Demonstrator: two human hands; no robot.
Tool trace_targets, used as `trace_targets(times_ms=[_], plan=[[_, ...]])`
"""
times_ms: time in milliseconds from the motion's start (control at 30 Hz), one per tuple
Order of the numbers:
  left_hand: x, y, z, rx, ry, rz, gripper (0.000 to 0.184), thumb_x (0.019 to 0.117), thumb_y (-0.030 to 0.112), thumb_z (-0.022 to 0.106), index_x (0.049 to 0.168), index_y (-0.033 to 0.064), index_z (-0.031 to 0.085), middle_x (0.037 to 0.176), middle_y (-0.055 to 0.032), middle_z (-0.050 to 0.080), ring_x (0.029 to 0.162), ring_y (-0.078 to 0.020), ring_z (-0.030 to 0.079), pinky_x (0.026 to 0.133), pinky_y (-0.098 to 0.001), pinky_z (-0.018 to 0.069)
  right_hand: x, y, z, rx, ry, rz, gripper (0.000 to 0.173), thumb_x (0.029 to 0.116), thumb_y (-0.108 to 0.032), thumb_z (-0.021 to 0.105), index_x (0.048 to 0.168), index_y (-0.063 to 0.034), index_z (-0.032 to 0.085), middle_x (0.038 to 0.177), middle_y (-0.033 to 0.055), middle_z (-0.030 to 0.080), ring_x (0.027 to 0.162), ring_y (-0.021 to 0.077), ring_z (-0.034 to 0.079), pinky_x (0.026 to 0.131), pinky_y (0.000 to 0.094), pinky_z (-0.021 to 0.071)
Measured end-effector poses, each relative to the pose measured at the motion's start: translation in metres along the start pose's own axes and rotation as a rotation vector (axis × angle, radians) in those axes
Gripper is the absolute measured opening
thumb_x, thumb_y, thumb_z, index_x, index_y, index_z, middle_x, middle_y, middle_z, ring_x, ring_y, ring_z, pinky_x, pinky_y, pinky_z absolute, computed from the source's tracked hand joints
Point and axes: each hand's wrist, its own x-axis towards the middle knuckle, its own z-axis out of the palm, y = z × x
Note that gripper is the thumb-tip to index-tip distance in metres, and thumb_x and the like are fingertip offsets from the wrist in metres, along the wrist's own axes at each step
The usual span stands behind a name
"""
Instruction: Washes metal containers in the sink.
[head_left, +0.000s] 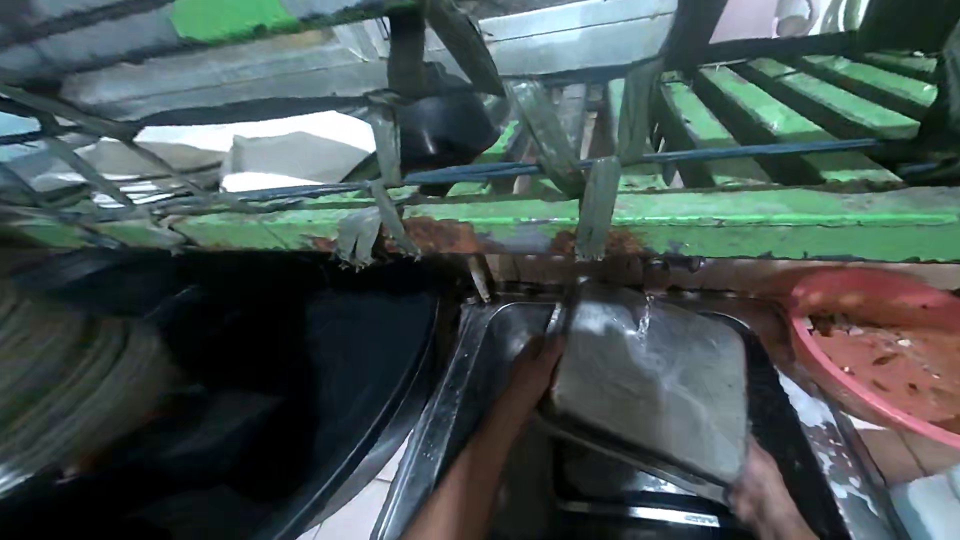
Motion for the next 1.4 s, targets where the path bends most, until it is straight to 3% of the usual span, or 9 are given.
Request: trace_targets(times_ms=[233, 333, 500, 700, 833, 967, 1100, 1233, 1400], plan=[[-0.049, -0.006, -0.059, -0.177, 0.311, 0.014, 0.053, 0.1088, 0.04, 0.044, 0.152, 0.0095, 0.047, 0.152, -0.0122, 0.052, 0.135, -0.0226, 0.053, 0.109, -0.0456, 0.0457, 0.005, -0.026, 0.091, -0.008, -0.192, -0.12, 0.059, 0.1119, -0.046, 0.026, 0.128, -0.0027, 0.062, 0.108, 0.0128, 0.072, 0.097, 0.0185, 0.071, 0.085, 0.0419, 0.0596], [-0.039, -0.046, -0.053, -0.274, 0.455, -0.177, 0.054, 0.1108, 0.046, 0.036, 0.134, 0.0027, 0.061, 0.13, -0.0174, 0.064, 0.116, -0.0258, 0.062, 0.095, -0.0487, 0.0515, 0.009, -0.059, 0.099, -0.228, -0.245, -0.151, 0.048, 0.1123, -0.035, 0.037, 0.139, 0.0005, 0.056, 0.131, 0.0184, 0.064, 0.118, 0.0238, 0.063, 0.101, 0.0447, 0.0512], [-0.035, -0.115, 0.014, -0.565, 0.244, -0.366, 0.055, 0.1114, 0.047, 0.031, 0.142, 0.0071, 0.052, 0.126, -0.0176, 0.064, 0.109, -0.0282, 0.064, 0.089, -0.0516, 0.055, -0.009, -0.119, 0.072, -0.567, -0.261, -0.276, 0.044, 0.1104, -0.029, 0.046, 0.145, -0.0034, 0.055, 0.146, 0.0176, 0.056, 0.134, 0.0264, 0.054, 0.113, 0.0473, 0.0417], [-0.029, -0.103, 0.103, -0.868, -0.062, -0.507, 0.054, 0.1101, 0.051, 0.031, 0.14, 0.0106, 0.052, 0.12, -0.0164, 0.066, 0.105, -0.0297, 0.066, 0.085, -0.0531, 0.0568, -0.034, -0.149, -0.025, -0.821, -0.109, -0.618, 0.058, 0.107, -0.049, 0.038, 0.151, -0.0128, 0.051, 0.15, 0.0131, 0.054, 0.137, 0.0272, 0.053, 0.113, 0.0555, 0.0413], [-0.011, -0.078, 0.101, -0.805, 0.015, -0.428, 0.055, 0.1097, 0.05, 0.036, 0.143, 0.0082, 0.051, 0.13, -0.018, 0.063, 0.116, -0.0316, 0.063, 0.094, -0.0557, 0.0544, -0.037, -0.121, -0.059, -0.79, -0.05, -0.703, 0.066, 0.1083, -0.048, 0.033, 0.152, -0.0011, 0.046, 0.154, 0.0205, 0.048, 0.144, 0.0249, 0.046, 0.121, 0.043, 0.0347], [-0.004, -0.062, 0.058, -0.669, 0.187, -0.41, 0.058, 0.109, 0.051, 0.038, 0.135, 0.0037, 0.058, 0.12, -0.0205, 0.065, 0.107, -0.0323, 0.064, 0.087, -0.0548, 0.0541, -0.031, -0.068, -0.03, -0.581, -0.053, -0.407, 0.063, 0.1115, -0.041, 0.027, 0.157, 0.0021, 0.033, 0.159, 0.0231, 0.039, 0.148, 0.0257, 0.039, 0.123, 0.0426, 0.0305], [-0.013, -0.063, 0.014, -0.645, 0.315, -0.332, 0.055, 0.1086, 0.052, 0.038, 0.13, 0.0063, 0.06, 0.109, -0.0171, 0.066, 0.094, -0.0283, 0.065, 0.078, -0.0508, 0.0557, -0.014, -0.019, 0.027, -0.277, 0.066, -0.119, 0.073, 0.1081, -0.059, 0.023, 0.145, -0.0028, 0.052, 0.14, 0.019, 0.06, 0.129, 0.0252, 0.059, 0.106, 0.0512, 0.0493], [-0.024, -0.063, -0.012, -0.681, 0.388, -0.131, 0.051, 0.1107, 0.046, 0.036, 0.123, 0.0052, 0.064, 0.099, -0.0124, 0.069, 0.085, -0.021, 0.068, 0.073, -0.0419, 0.0583, -0.004, -0.01, 0.068, 0.023, -0.089, -0.019, 0.069, 0.1078, -0.06, 0.017, 0.154, -0.0153, 0.041, 0.144, 0.0111, 0.058, 0.129, 0.0243, 0.059, 0.103, 0.0536, 0.0512], [-0.033, -0.067, -0.019, -0.632, 0.446, 0.076, 0.041, 0.1124, 0.03, 0.036, 0.118, 0.0014, 0.065, 0.092, -0.0077, 0.07, 0.081, -0.0142, 0.069, 0.073, -0.034, 0.0601, 0.019, -0.026, 0.081, 0.192, -0.226, 0.165, 0.039, 0.1082, -0.036, 0.027, 0.119, -0.0079, 0.051, 0.091, 0.017, 0.063, 0.072, 0.0321, 0.063, 0.057, 0.0536, 0.053]])
